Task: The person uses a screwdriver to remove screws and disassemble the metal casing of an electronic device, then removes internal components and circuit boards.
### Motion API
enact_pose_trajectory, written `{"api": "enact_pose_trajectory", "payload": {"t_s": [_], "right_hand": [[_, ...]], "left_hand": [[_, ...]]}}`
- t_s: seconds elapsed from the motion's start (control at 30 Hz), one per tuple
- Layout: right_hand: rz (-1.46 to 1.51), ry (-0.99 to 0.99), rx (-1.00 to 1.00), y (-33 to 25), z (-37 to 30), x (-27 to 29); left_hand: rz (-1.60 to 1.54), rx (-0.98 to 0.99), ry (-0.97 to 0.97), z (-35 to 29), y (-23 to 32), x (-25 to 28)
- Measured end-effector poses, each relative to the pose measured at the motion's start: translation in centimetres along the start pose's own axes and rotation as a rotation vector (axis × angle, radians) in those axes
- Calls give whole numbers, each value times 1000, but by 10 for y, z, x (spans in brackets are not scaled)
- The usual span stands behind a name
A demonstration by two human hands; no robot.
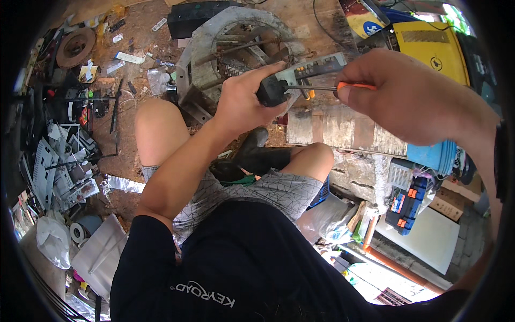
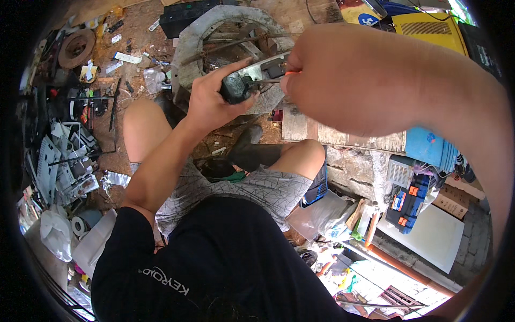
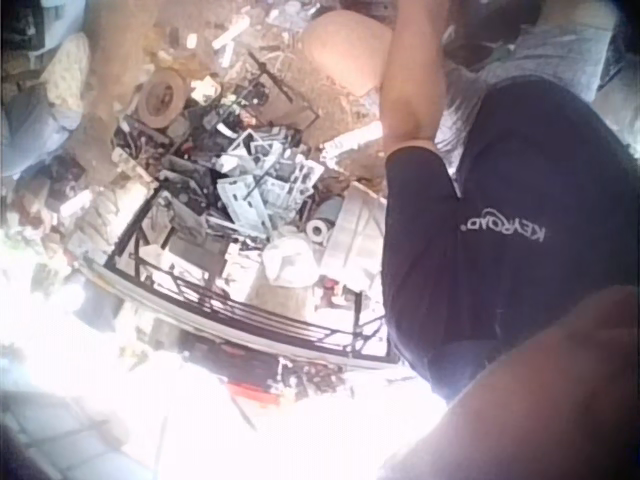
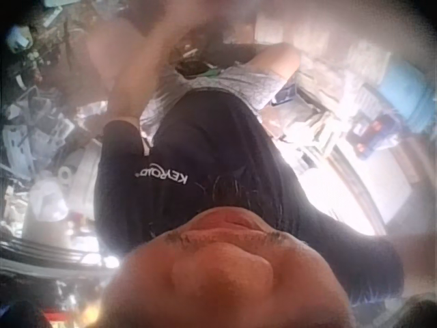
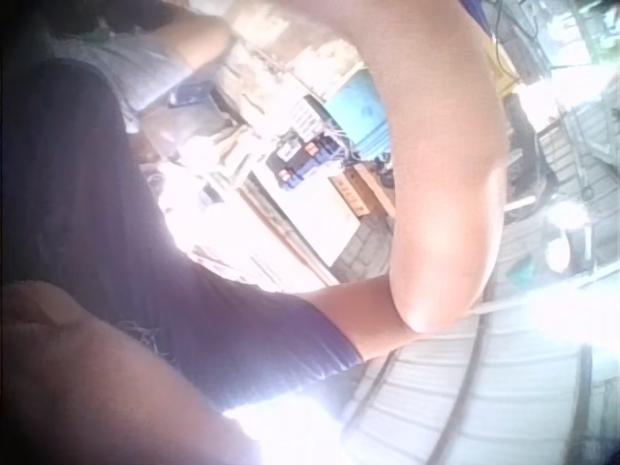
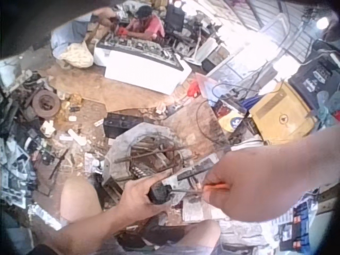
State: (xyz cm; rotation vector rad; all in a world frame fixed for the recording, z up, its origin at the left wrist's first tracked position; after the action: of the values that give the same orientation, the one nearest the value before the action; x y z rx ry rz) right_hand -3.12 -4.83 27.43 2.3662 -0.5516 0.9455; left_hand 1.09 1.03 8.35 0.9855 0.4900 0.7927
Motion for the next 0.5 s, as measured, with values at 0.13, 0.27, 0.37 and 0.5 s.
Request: {"api": "enact_pose_trajectory", "payload": {"t_s": [0.13, 0.27, 0.37, 0.5], "right_hand": [[-127, 76, 100, -4, 1, 5], [-410, 387, 528, -33, 3, 15], [-869, 402, 764, -36, -20, -10], [-731, 556, 887, -46, -28, -6]], "left_hand": [[-33, -42, -8, 3, 2, -5], [33, -25, 51, 5, -3, 18], [-54, -50, -27, 0, 5, -2], [17, -74, 45, 3, 7, 9]]}}
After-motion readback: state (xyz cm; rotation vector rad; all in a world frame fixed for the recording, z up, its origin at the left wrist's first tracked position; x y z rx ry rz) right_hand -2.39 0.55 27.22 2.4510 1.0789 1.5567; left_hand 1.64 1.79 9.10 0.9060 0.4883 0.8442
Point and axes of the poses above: each hand's wrist, its own z-axis towards the middle knuckle, its own x-axis out of the back of the hand, y = z × x, the point moved 8 cm from there along z, towards the middle knuckle, and after that the axes turned 11 degrees about y, right-handed, at the moved point
